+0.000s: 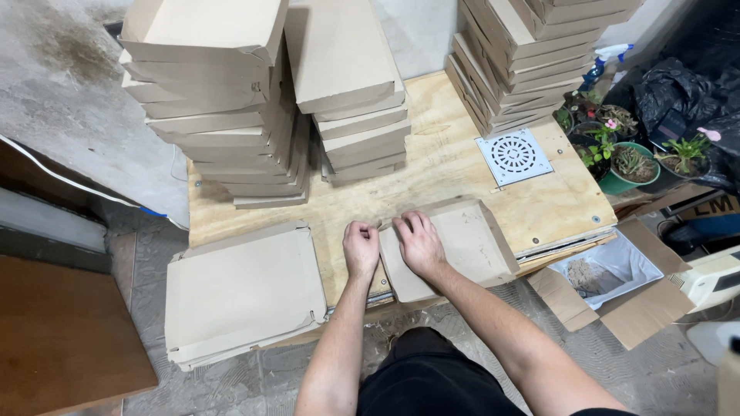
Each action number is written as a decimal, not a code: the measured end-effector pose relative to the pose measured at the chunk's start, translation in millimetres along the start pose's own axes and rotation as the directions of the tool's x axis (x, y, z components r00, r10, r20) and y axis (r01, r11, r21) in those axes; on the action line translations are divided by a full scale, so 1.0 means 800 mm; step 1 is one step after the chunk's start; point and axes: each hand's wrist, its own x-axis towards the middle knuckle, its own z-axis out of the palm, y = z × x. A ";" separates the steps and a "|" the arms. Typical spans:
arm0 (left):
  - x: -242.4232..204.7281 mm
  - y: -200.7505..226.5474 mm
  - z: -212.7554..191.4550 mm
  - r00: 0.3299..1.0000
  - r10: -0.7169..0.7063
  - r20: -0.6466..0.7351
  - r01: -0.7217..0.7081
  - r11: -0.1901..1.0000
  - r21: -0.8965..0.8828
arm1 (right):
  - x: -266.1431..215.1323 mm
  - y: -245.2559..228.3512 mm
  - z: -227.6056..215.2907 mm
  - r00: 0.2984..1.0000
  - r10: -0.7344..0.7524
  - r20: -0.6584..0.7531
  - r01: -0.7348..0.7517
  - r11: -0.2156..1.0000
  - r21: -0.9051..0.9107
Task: The person assembles flat-packed cardboard boxes on a wooden workbench. They fold the side flaps, insert the tabs into slots to form the box shape, and then place the completed box onto a stack. This process is repeated for multiple boxes.
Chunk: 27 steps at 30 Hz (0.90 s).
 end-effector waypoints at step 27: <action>-0.020 0.040 -0.044 0.969 -0.008 0.245 0.059 0.978 -0.201 | 0.005 0.055 -0.073 0.992 -0.113 0.047 0.101 0.975 0.196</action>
